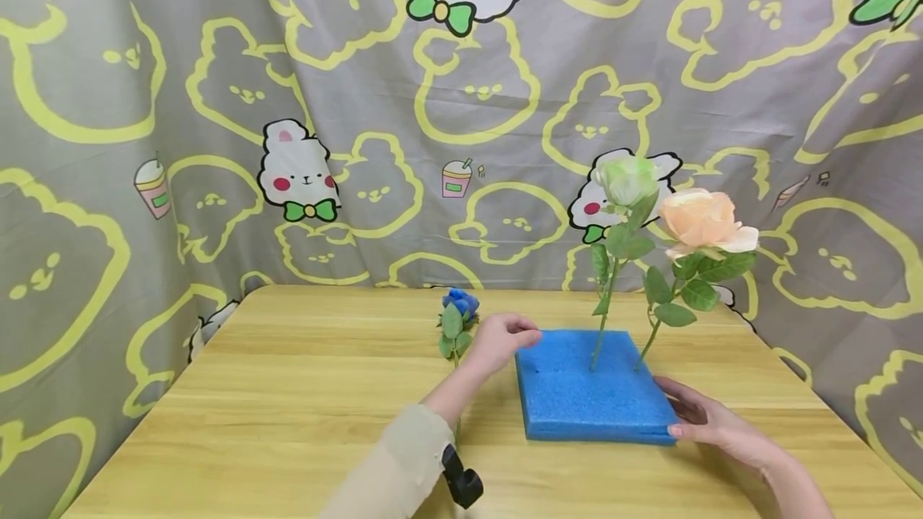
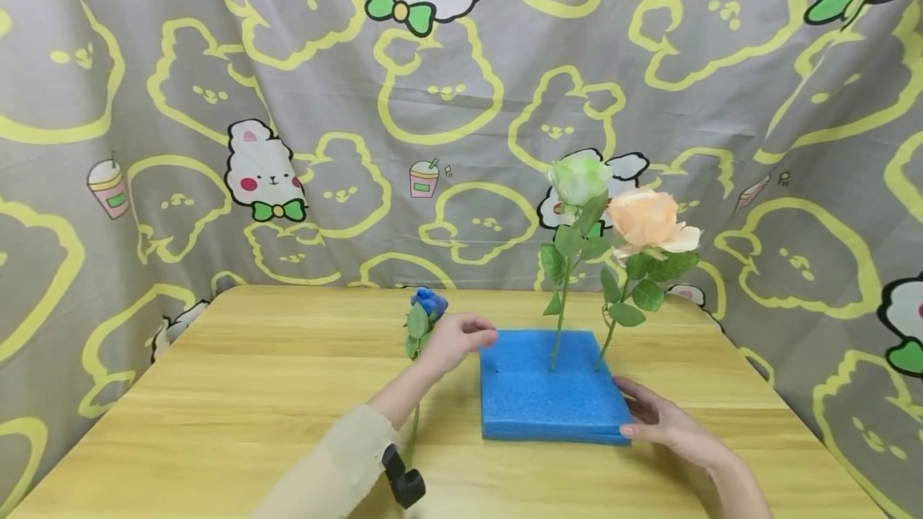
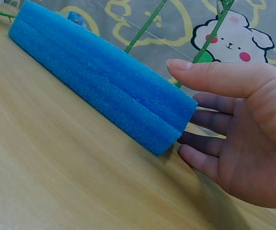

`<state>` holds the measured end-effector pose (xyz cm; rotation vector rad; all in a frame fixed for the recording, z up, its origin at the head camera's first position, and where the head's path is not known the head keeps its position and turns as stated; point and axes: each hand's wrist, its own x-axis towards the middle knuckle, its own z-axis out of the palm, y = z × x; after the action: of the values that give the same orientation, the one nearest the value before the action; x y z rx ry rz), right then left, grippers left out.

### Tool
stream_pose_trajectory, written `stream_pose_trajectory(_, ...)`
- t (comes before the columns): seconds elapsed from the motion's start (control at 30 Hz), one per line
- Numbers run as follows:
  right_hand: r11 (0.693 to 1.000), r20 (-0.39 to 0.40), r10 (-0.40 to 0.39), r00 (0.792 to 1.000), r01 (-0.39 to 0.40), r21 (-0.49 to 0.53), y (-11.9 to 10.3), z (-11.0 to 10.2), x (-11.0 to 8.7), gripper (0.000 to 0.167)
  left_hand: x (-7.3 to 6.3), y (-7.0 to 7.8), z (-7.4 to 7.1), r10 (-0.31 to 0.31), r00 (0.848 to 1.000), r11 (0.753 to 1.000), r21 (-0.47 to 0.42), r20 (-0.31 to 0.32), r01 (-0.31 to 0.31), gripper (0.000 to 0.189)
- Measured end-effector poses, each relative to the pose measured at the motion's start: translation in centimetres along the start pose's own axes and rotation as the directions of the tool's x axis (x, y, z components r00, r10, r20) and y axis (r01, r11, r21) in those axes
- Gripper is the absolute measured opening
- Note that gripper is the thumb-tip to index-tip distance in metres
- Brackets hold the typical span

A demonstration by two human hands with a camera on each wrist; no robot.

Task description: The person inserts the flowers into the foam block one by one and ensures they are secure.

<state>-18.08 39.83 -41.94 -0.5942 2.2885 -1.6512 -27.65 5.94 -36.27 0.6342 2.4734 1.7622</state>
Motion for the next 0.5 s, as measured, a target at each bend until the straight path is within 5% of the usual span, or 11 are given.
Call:
stream_pose_trajectory(0.2,1.000,-0.003,0.016,1.000,-0.016,0.004,-0.1,0.0,0.0,0.070,-0.3,-0.6,-2.3,-0.002,1.000,0.997,-0.071,-0.022,0.000,0.015)
stream_pose_trajectory(0.5,1.000,-0.001,0.023,1.000,-0.023,0.015,0.1,0.0,0.0,0.070,-1.3,-1.1,-5.0,-0.007,0.999,0.999,-0.040,-0.049,0.005,0.017)
